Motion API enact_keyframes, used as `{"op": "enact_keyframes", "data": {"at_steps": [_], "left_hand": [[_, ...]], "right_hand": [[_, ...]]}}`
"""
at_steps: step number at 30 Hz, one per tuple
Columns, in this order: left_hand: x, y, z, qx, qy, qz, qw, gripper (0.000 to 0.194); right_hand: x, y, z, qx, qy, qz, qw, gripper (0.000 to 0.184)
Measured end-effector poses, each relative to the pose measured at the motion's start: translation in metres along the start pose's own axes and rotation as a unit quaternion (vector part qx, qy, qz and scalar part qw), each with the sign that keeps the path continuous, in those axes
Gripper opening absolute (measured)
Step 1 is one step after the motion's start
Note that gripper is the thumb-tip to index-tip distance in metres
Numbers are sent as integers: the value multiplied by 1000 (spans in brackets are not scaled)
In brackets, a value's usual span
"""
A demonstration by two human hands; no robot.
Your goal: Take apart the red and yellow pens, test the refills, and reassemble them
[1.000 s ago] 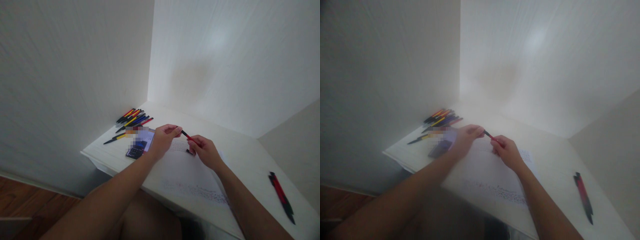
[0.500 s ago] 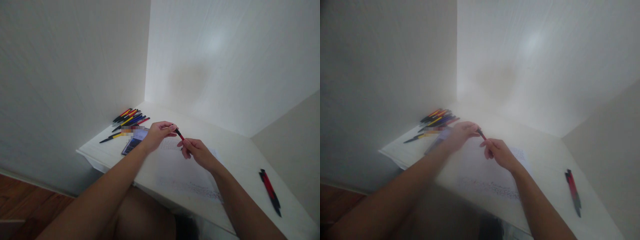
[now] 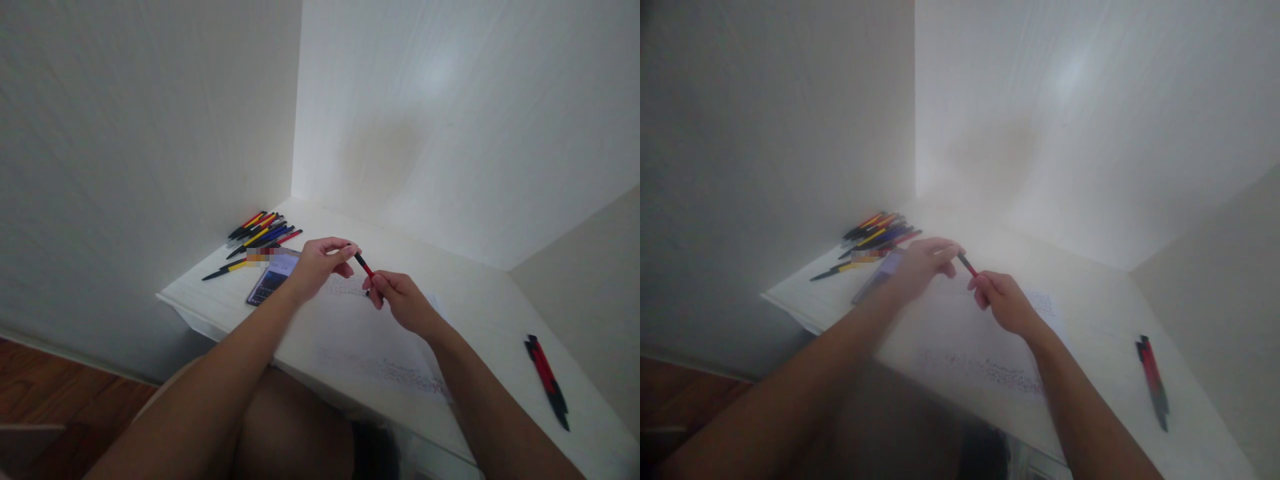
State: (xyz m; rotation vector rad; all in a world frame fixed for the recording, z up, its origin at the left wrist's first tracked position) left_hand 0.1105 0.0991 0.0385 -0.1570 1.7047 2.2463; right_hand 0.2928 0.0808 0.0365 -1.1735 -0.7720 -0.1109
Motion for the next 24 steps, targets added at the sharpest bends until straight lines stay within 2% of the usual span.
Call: {"op": "enact_keyframes", "data": {"at_steps": [2,4,7,9,12,15,17,24], "left_hand": [[0,6,-1,-4,-44,21,999,21],[-1,9,-2,-16,-44,21,999,19],[-1,5,-3,-15,47,0,999,20],[-6,-2,-5,6,81,-14,997,22],[-16,-13,-9,53,56,-32,997,22],[-21,-19,-13,100,27,-51,993,20],[-22,-20,-13,115,28,-63,991,17],[-23,-6,-13,68,48,-59,995,10]], "right_hand": [[-3,1,-2,-37,-60,111,991,41],[-2,1,-2,-65,-52,196,977,37],[6,2,1,-75,45,275,957,29],[13,5,3,-71,121,301,943,29],[22,9,4,-59,189,285,938,28],[23,9,5,-44,194,216,956,31],[21,8,6,-37,188,184,964,35],[14,6,5,-43,226,213,950,32]]}}
Point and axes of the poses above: each hand's wrist, its own z-axis towards the middle knuckle, its own x-axis out of the back of the hand, y = z × x, the point moved 4 cm from there along z, towards the middle knuckle, and after that the axes turned 1 degree about z, right-handed, at the moved point
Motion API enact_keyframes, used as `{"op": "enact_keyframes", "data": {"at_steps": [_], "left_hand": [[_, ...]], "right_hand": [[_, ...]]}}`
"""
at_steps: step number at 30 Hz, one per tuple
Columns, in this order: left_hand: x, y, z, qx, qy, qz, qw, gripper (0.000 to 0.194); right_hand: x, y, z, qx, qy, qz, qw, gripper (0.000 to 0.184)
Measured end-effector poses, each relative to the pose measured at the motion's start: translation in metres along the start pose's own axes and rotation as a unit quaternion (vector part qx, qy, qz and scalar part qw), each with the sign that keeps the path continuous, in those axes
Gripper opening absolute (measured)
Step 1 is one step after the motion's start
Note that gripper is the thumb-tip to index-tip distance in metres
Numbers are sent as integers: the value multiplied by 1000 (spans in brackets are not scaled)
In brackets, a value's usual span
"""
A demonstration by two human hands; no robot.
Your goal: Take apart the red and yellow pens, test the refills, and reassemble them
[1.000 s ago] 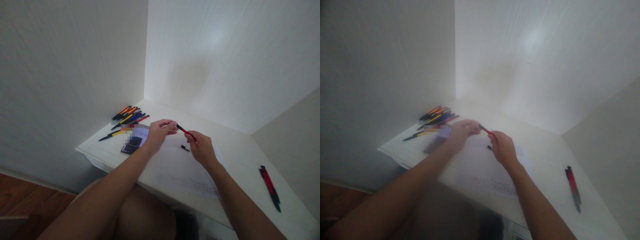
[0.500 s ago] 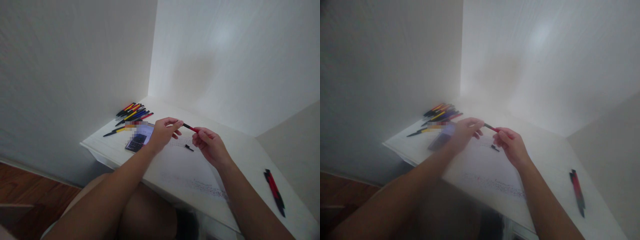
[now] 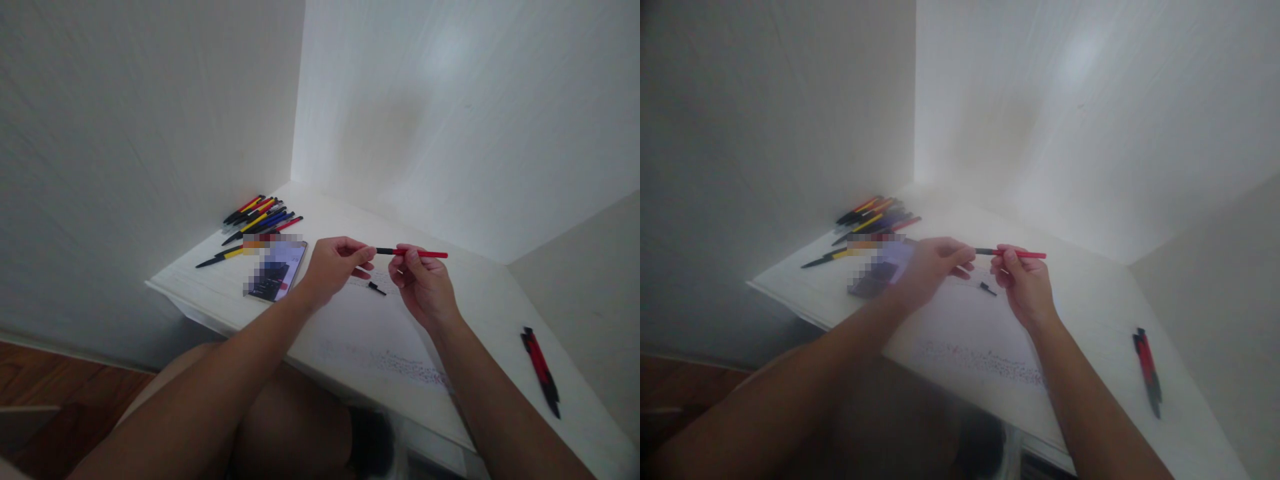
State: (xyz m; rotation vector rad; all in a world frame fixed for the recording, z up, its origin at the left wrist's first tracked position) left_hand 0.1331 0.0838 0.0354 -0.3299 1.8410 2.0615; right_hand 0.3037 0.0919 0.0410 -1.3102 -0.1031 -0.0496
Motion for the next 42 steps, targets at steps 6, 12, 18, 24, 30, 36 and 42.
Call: {"op": "enact_keyframes", "data": {"at_steps": [6,12,18,24,30,36,42], "left_hand": [[-4,11,-8,-48,12,60,997,10],[-6,17,-14,-130,25,143,981,10],[-7,27,-20,-240,-1,211,947,6],[-13,18,-27,-215,-28,268,939,5],[-12,19,-74,-191,16,461,867,27],[-15,-20,-127,-138,-249,557,780,28],[-3,-33,-130,-40,-297,574,762,59]], "right_hand": [[-2,-4,-3,-4,14,-5,1000,33],[-6,-4,-5,-26,22,89,995,30],[-11,-12,-9,-50,10,193,980,25],[-16,-16,-13,-64,-67,235,968,33],[-10,10,-5,-124,-67,194,971,22],[-21,46,-9,-125,-111,60,984,19],[-26,55,-14,-85,-99,12,991,15]]}}
Point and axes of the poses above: each hand's wrist, its own z-axis towards the middle knuckle, its own x-axis out of the back of the hand, y = z × x, the point moved 4 cm from there along z, towards the middle knuckle, and after that the axes turned 1 degree about z, right-handed, at the moved point
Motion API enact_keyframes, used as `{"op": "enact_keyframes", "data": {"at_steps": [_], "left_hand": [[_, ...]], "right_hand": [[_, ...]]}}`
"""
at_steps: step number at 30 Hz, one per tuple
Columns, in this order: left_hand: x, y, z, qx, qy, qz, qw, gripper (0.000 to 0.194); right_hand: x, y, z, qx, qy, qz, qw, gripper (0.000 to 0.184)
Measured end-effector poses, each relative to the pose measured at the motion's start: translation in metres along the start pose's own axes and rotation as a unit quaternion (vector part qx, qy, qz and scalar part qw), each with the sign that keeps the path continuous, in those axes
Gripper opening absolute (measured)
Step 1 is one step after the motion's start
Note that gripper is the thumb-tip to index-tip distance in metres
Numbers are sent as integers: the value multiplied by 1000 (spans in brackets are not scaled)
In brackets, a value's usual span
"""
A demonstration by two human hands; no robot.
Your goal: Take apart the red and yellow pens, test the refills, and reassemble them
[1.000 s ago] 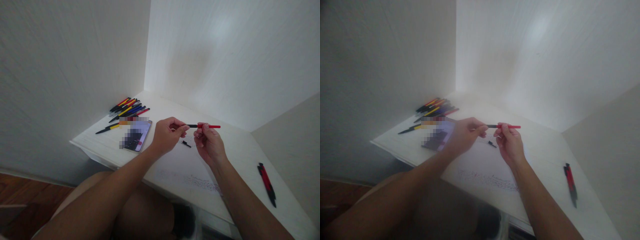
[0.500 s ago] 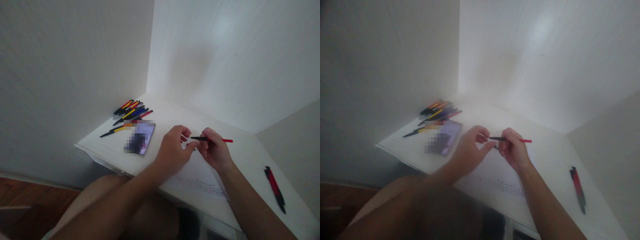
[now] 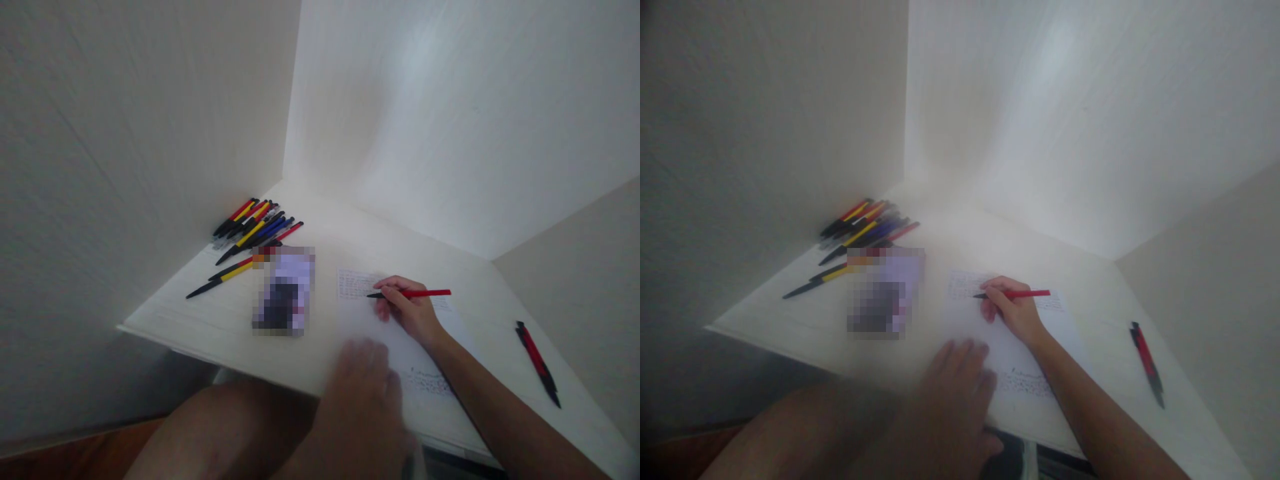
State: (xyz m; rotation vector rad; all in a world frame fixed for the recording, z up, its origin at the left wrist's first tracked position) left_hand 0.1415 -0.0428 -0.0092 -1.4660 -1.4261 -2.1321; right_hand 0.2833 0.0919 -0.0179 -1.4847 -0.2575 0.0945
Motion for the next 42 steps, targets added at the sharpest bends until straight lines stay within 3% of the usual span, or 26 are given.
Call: {"op": "enact_keyframes", "data": {"at_steps": [4,7,11,15,18,20,24,29,42], "left_hand": [[10,-2,-3,-9,-51,-24,998,64],[10,-4,-8,8,-57,-40,998,69],[7,-9,-16,32,-48,-62,996,64],[15,-12,-15,8,-40,-55,998,60],[21,-13,-12,0,-42,-39,998,52],[21,-14,-10,1,-43,-33,999,45],[14,-20,-8,-10,-51,-16,999,48],[6,-28,-3,-22,-67,6,997,55],[10,-23,-5,-13,-79,9,997,57]], "right_hand": [[-5,-11,0,1,-16,-50,999,18],[-6,-23,-10,-11,-19,-83,996,16],[-3,-34,-49,-28,-19,-139,990,13],[0,-36,-96,-24,-7,-222,975,16],[5,-36,-117,-8,23,-281,959,17],[10,-34,-125,-19,50,-267,962,18],[13,-27,-131,-44,70,-221,972,20],[1,-30,-131,-2,54,-287,956,19],[-6,-31,-126,-41,57,-273,959,26]]}}
Point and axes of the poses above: each hand's wrist, its own z-axis towards the middle knuckle, its own x-axis out of the back of the hand, y = z × x, the point moved 4 cm from there along z, towards the middle knuckle, and after that the axes turned 1 degree about z, right-handed, at the moved point
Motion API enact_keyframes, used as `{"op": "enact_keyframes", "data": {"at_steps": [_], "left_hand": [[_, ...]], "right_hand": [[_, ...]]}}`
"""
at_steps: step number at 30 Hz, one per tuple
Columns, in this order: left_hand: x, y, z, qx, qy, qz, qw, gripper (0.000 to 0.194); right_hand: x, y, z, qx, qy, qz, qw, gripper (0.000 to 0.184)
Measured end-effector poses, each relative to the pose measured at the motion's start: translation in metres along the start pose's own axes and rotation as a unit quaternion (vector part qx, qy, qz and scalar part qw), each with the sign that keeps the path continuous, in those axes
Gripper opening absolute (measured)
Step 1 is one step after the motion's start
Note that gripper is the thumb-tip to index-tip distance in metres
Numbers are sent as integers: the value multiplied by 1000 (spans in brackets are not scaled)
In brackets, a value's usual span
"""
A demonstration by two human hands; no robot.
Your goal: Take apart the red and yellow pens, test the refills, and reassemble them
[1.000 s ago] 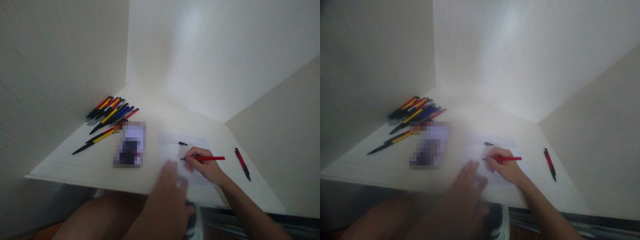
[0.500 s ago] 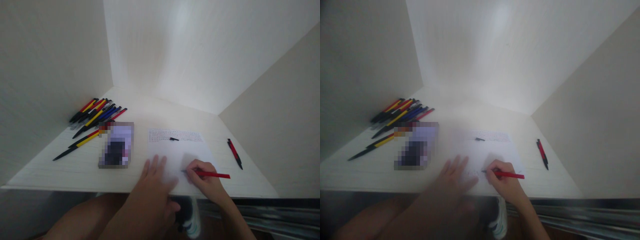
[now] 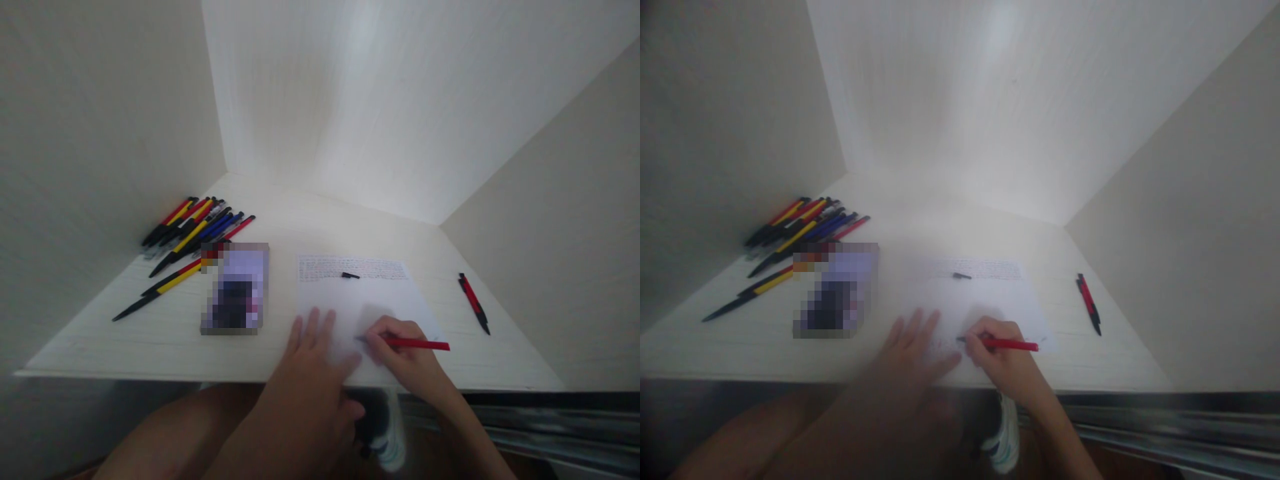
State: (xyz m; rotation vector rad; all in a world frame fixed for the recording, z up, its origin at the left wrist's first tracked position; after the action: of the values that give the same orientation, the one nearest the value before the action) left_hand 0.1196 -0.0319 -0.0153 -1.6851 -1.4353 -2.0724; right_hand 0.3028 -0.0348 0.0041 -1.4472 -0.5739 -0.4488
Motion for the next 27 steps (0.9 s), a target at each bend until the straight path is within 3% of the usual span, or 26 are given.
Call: {"op": "enact_keyframes", "data": {"at_steps": [15,19,23,27], "left_hand": [[8,9,-5,4,28,-5,1000,53],[2,5,-1,-2,15,-4,1000,52],[1,4,-1,-8,17,-4,1000,53],[5,6,-4,-9,36,-10,999,46]], "right_hand": [[0,0,-2,12,-6,-3,1000,27],[9,0,1,33,30,68,997,21],[18,-19,34,67,64,131,987,11],[-5,-32,90,84,-59,81,991,9]]}}
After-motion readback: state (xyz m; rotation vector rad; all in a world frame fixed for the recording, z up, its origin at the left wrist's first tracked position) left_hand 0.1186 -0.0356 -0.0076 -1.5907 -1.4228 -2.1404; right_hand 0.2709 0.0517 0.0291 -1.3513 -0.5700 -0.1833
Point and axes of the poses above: each hand's wrist, its own z-axis towards the middle knuckle, its own x-axis out of the back of the hand, y = z × x, the point moved 4 cm from there along z, towards the middle knuckle, and after that the axes turned 1 degree about z, right-handed, at the moved point
